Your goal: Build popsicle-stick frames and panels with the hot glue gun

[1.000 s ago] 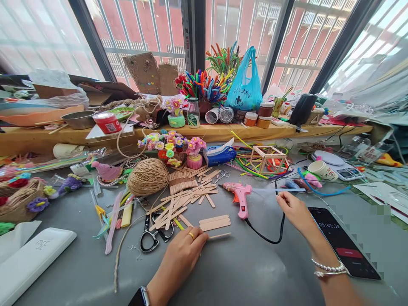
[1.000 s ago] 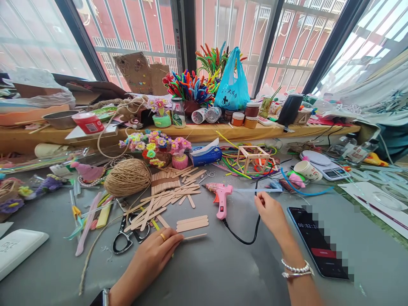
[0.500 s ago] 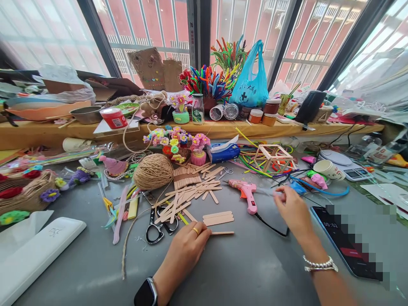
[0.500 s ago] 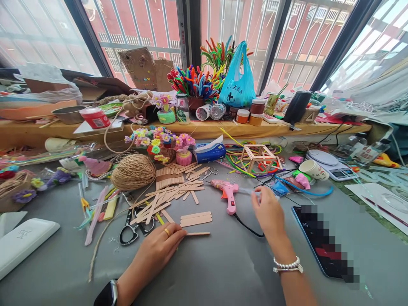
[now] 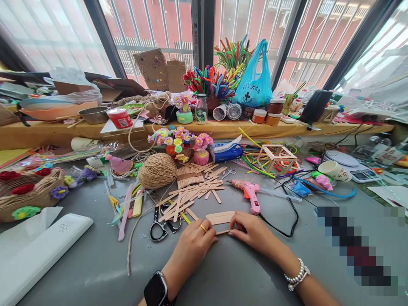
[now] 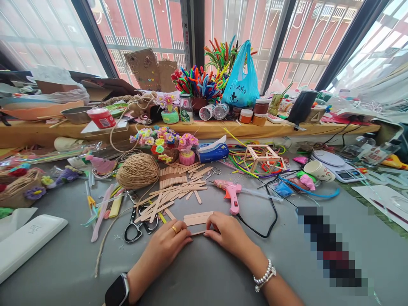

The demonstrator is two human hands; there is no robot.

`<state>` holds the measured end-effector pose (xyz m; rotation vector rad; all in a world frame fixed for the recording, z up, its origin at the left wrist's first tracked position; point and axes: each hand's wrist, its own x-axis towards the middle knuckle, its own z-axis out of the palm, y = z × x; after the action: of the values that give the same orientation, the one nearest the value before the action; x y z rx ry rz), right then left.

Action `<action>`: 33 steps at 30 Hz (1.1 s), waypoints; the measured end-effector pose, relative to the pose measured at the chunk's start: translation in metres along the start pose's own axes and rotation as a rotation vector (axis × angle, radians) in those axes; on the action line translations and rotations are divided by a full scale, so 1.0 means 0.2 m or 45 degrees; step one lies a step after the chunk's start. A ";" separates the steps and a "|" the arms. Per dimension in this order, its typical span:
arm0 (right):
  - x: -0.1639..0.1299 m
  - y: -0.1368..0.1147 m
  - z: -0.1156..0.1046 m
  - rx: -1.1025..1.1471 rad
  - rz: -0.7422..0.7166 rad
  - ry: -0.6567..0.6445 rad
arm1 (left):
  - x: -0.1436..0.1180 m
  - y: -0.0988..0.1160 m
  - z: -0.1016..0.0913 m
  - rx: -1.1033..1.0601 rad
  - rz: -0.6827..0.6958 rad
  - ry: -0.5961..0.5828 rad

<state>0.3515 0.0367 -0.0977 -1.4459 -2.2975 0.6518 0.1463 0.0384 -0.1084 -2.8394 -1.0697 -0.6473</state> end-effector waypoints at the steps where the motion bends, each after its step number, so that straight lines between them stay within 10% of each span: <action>1: 0.00 0.00 0.00 0.002 0.014 -0.006 | -0.01 -0.01 0.00 -0.070 -0.028 -0.018; 18: 0.00 0.02 0.00 -0.069 0.125 0.050 | -0.04 -0.10 -0.06 -0.362 -0.407 -0.091; 33: 0.02 0.04 0.03 -0.188 0.196 0.182 | -0.05 -0.09 -0.03 -0.236 -0.360 -0.017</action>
<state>0.3534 0.0416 -0.1072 -1.6918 -2.1793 0.4114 0.1257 0.0458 -0.1096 -2.8710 -1.5058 -0.7851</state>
